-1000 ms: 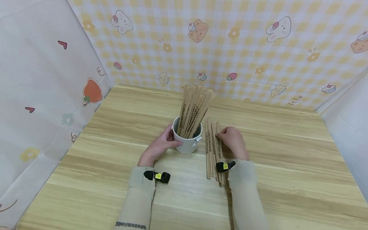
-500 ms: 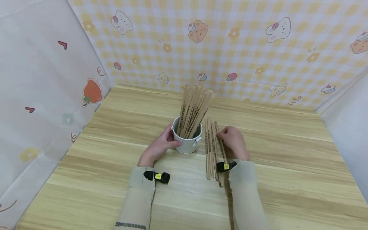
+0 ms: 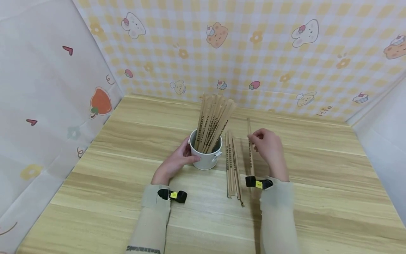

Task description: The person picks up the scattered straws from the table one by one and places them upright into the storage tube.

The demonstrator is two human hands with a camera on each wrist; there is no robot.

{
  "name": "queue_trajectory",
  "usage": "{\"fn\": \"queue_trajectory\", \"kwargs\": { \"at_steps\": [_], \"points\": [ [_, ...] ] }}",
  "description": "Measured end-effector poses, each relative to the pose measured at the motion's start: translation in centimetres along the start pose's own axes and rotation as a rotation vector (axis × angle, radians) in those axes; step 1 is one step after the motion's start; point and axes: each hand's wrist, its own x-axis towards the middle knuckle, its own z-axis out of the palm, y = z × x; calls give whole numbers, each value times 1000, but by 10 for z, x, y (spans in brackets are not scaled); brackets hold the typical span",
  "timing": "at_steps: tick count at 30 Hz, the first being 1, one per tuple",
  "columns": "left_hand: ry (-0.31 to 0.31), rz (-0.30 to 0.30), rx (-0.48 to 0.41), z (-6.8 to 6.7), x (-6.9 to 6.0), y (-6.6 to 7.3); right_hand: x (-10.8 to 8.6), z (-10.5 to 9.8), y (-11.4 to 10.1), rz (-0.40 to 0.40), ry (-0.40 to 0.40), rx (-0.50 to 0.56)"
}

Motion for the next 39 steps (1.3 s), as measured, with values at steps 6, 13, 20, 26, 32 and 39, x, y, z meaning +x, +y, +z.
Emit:
{"fn": "queue_trajectory", "kwargs": {
  "at_steps": [6, 13, 20, 26, 32, 39],
  "points": [
    [0, 1, 3, 0, 0, 0, -11, -19, -16, -35, 132, 59],
    [-3, -21, -6, 4, -2, 12, -26, -34, -35, -105, 372, 211],
    [-4, -27, 2, 1, -1, 9, -39, -44, -50, -214, 584, 598],
    [6, -12, 16, -2, 1, -1, -47, -49, -58, -355, 691, 887],
    [13, -11, 27, -1, 0, 0, -48, -49, -61, -494, 778, 1008],
    [-3, -30, 3, 4, -4, 16, -53, -47, -74, -530, 803, 1030]
  ]
}}
